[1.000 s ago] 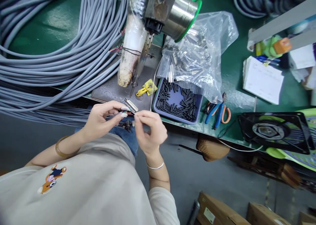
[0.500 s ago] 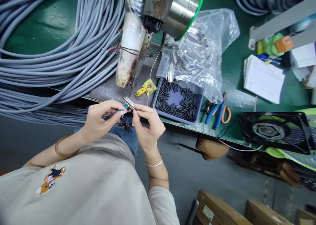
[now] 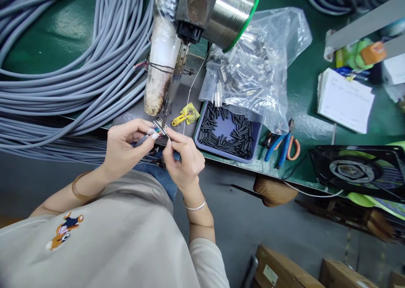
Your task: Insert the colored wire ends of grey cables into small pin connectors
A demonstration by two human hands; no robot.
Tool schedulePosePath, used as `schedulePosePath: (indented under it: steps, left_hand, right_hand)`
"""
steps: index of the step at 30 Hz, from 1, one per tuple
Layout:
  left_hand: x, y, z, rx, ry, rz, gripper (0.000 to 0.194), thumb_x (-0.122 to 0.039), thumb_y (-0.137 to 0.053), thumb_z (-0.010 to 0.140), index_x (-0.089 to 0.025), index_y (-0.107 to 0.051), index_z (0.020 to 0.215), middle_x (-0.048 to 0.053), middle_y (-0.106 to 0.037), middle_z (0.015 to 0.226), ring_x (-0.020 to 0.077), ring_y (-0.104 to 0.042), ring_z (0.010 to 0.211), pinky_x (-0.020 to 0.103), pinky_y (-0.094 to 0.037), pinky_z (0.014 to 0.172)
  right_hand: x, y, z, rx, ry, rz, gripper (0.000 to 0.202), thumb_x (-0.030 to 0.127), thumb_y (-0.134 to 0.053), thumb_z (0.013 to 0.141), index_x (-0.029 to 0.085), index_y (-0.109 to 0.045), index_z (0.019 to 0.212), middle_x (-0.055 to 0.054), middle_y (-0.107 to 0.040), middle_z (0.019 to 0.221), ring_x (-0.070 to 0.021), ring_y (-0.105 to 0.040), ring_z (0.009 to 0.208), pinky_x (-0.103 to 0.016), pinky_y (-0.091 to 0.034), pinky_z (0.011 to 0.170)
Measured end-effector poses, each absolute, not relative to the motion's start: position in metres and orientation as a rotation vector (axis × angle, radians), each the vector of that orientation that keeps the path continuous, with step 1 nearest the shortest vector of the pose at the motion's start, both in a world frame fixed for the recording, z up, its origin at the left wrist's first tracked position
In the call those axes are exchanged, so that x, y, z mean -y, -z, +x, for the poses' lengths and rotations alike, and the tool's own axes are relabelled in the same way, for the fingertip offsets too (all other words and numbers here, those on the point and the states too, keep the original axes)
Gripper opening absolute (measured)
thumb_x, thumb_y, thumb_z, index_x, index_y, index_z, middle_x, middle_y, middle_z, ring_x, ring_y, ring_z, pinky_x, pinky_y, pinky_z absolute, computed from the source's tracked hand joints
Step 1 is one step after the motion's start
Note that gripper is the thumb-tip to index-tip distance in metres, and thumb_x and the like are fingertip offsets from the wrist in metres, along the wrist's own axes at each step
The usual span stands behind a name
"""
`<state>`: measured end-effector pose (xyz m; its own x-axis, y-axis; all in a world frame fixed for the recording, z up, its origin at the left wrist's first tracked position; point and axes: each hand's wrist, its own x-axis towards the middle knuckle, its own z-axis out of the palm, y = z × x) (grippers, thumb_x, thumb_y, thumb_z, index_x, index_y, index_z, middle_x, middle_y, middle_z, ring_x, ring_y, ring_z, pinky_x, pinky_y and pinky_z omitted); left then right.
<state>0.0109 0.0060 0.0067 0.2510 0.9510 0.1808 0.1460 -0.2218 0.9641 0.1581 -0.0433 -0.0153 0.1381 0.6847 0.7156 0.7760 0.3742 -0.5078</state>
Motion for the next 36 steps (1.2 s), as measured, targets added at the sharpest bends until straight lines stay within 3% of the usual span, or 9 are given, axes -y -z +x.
schedulePosePath:
  steps: [15, 24, 31, 36]
  left_hand:
    - [-0.012, -0.017, 0.012, -1.065, -1.049, 1.546, 0.008, -0.016, -0.067, 0.083, -0.015, -0.065, 0.075, 0.003, -0.069, 0.079, 0.0055, -0.050, 0.056, 0.019, -0.038, 0.052]
    - [-0.013, -0.019, 0.008, -1.111, -0.888, 1.505, 0.008, -0.016, -0.069, 0.081, -0.016, -0.063, 0.076, 0.002, -0.068, 0.078, 0.0043, -0.043, 0.050, 0.021, -0.031, 0.047]
    - [-0.010, -0.018, 0.009, -1.084, -0.924, 1.399, 0.012, -0.020, -0.068, 0.083, -0.016, -0.060, 0.076, 0.001, -0.064, 0.073, 0.0026, -0.038, 0.045, 0.021, -0.025, 0.043]
    - [-0.010, -0.012, 0.012, -1.107, -1.012, 1.534, 0.007, -0.016, -0.066, 0.081, -0.016, -0.060, 0.077, -0.001, -0.062, 0.071, 0.0024, -0.037, 0.047, 0.020, -0.029, 0.046]
  right_hand:
    - [0.036, 0.011, 0.160, 1.593, 0.153, -1.340, 0.020, 0.009, -0.073, 0.087, 0.025, -0.062, 0.092, -0.003, -0.081, 0.102, -0.0169, -0.079, 0.088, -0.030, -0.065, 0.078]
    - [0.041, 0.012, 0.162, 1.710, 0.250, -1.352, 0.019, 0.011, -0.072, 0.087, 0.025, -0.058, 0.087, -0.004, -0.082, 0.102, -0.0159, -0.079, 0.086, -0.026, -0.065, 0.071]
    - [0.040, 0.012, 0.162, 1.612, 0.096, -1.341, 0.019, 0.009, -0.071, 0.087, 0.024, -0.060, 0.088, -0.002, -0.082, 0.100, -0.0155, -0.079, 0.087, -0.028, -0.064, 0.077]
    - [0.038, 0.011, 0.161, 1.626, 0.119, -1.326, 0.020, 0.007, -0.072, 0.086, 0.023, -0.062, 0.090, -0.004, -0.082, 0.103, -0.0153, -0.079, 0.088, -0.027, -0.064, 0.079]
